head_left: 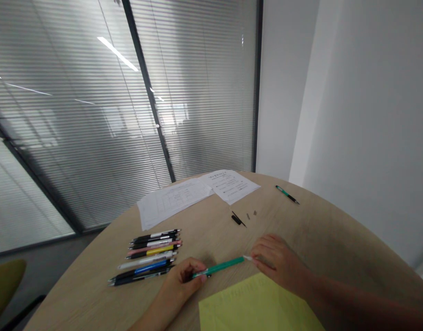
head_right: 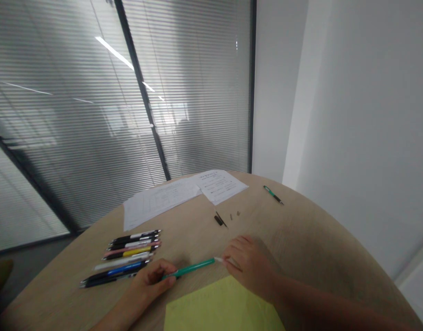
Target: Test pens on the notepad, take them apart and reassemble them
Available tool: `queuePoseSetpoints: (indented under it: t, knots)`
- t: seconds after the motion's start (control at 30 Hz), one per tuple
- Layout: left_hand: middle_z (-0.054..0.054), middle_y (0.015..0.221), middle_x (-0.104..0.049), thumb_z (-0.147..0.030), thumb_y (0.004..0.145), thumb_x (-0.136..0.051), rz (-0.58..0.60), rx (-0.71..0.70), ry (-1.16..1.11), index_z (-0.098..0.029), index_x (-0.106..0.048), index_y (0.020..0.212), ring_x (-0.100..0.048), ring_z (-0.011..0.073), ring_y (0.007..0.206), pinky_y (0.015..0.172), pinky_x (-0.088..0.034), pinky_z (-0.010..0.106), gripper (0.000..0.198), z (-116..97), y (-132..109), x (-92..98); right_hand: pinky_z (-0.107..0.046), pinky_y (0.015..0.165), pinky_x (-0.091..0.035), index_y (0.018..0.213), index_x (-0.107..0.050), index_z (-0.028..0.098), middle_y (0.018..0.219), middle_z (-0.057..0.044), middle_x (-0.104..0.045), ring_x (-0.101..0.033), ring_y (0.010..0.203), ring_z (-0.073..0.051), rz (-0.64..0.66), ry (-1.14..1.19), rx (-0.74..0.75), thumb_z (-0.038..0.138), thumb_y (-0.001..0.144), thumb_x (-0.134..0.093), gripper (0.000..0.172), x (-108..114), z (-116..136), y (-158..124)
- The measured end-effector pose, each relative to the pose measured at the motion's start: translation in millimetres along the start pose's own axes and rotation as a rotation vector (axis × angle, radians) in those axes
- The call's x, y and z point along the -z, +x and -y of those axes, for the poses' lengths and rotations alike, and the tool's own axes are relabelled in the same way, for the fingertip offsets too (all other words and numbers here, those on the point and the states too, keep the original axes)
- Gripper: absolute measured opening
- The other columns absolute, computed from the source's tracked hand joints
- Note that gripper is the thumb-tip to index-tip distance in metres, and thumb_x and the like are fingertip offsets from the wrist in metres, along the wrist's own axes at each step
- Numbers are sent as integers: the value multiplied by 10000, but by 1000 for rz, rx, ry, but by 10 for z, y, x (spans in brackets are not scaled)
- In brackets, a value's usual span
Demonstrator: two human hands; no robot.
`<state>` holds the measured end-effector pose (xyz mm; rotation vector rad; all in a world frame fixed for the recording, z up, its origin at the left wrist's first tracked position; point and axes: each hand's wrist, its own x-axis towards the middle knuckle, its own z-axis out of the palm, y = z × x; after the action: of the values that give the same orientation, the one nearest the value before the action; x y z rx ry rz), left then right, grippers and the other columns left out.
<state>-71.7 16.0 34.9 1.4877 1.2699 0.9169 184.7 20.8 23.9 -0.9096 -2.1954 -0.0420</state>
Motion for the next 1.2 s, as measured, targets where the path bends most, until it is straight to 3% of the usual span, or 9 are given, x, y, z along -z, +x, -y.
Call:
queuePoseSetpoints:
  t: [0.37,0.53,0.73,1.0,1.2]
  knots:
    - [-6,593,-560,-273,571,-631,51,-39,102,-164,-594,628,-491,154,600,571,-359,235,128,5,-52,-43,-287,737,-289,670,-546,196,600,16,-562,-469,611,-129,-47,-306,207,179,843,-388,235,50,125,29]
    - [-12,578,-540,-300,556,-637,29,-12,59,-161,-584,619,-466,147,584,549,-344,231,162,-46,-94,-78,-270,732,-304,667,-544,191,608,25,-577,-497,615,-108,-104,-160,152,222,875,-368,274,62,147,26]
    - [-30,552,-512,-336,526,-665,27,14,-22,-164,-574,606,-438,131,562,538,-323,224,211,-68,-105,-91,-260,731,-334,721,-565,194,641,34,-609,-534,619,-94,-148,4,65,241,840,-469,159,82,143,13]
    - [-41,552,-516,-382,513,-706,59,62,-106,-158,-569,620,-431,118,564,534,-309,211,284,-36,-109,-119,-262,712,-379,778,-551,203,665,22,-630,-560,621,-103,-202,-20,89,164,816,-481,88,120,257,11]
    - [-48,544,-541,-407,526,-731,47,124,-231,-150,-591,647,-437,95,542,531,-305,192,316,-82,-153,-124,-273,739,-400,911,-523,203,747,1,-659,-588,666,-107,-225,-32,106,107,794,-468,162,116,232,0]
